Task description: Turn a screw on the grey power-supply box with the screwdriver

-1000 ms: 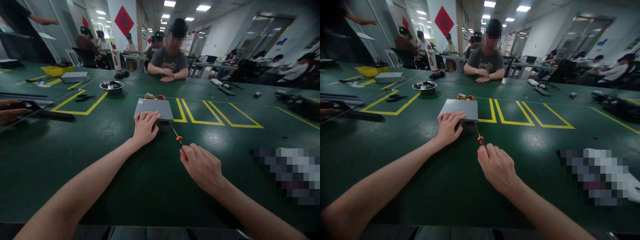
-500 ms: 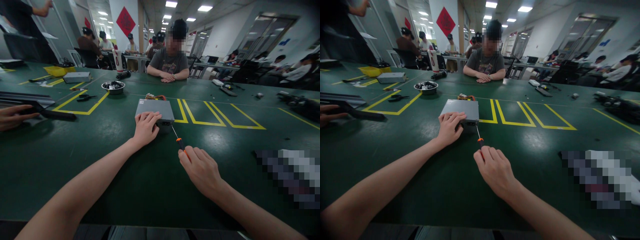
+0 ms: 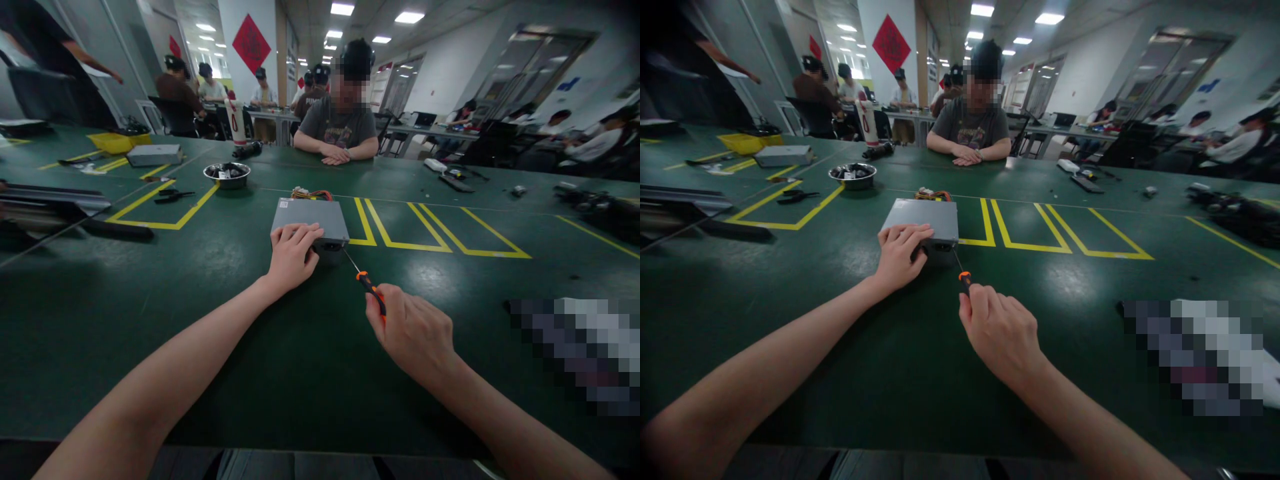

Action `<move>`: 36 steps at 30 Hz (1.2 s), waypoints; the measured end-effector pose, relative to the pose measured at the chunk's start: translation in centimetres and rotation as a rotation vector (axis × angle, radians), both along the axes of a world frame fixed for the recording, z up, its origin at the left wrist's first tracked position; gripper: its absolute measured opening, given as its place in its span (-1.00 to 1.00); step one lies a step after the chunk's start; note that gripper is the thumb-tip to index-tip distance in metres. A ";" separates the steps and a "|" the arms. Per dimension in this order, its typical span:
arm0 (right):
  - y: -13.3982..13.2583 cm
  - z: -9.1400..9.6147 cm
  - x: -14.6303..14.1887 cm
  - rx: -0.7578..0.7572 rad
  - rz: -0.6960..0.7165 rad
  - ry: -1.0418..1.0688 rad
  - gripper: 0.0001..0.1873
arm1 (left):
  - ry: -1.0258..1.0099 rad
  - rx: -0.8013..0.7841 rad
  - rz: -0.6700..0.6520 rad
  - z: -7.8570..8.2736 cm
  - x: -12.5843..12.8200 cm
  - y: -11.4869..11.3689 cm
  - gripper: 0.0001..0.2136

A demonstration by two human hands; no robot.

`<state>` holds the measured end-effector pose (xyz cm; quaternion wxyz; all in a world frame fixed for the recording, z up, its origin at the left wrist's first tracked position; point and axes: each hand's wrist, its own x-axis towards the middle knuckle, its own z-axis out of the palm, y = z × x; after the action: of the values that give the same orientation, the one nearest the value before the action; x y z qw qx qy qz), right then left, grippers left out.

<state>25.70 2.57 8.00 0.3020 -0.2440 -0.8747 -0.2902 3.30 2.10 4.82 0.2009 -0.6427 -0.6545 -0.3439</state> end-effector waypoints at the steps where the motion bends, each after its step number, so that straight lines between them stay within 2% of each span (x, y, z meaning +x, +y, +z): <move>1: 0.0 0.0 0.0 0.013 0.006 -0.007 -0.81 | 0.001 -0.002 -0.002 0.0 0.0 0.0 -0.68; 7: -0.3 -0.3 -0.3 0.072 0.077 -0.105 -0.91 | 0.003 -0.003 0.004 0.0 0.0 -0.1 -0.68; 12: -0.4 -0.5 -0.4 0.063 0.112 -0.121 -0.96 | 0.002 0.004 0.004 0.0 0.1 -0.1 -0.69; 14: -0.3 -0.4 -0.3 0.056 0.083 -0.096 -0.91 | 0.000 0.003 0.002 0.0 0.1 -0.1 -0.68; 17: 0.0 -0.2 0.0 0.022 -0.003 -0.064 -0.66 | -0.008 0.000 0.000 0.0 0.1 -0.1 -0.67; 18: 0.0 -0.2 0.0 0.011 -0.029 -0.053 -0.65 | -0.010 -0.001 -0.002 0.0 0.1 -0.1 -0.67; 21: 0.1 -0.4 0.1 0.015 -0.034 -0.041 -0.80 | -0.010 -0.001 -0.002 0.1 0.1 -0.1 -0.67; 25: 0.1 -0.9 -0.2 0.046 0.072 -0.086 -0.92 | -0.009 -0.008 0.003 0.1 0.2 -0.1 -0.67; 31: 0.1 -0.8 -0.2 0.068 0.120 -0.211 -0.87 | -0.009 -0.020 0.012 0.1 0.2 -0.2 -0.67; 36: 0.2 -0.3 -0.1 0.035 0.069 -0.125 -0.72 | 0.001 -0.011 0.013 0.1 0.1 -0.1 -0.67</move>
<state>25.56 2.82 7.67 0.2608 -0.1899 -0.8945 -0.3096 3.43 1.97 4.89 0.2000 -0.6398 -0.6602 -0.3388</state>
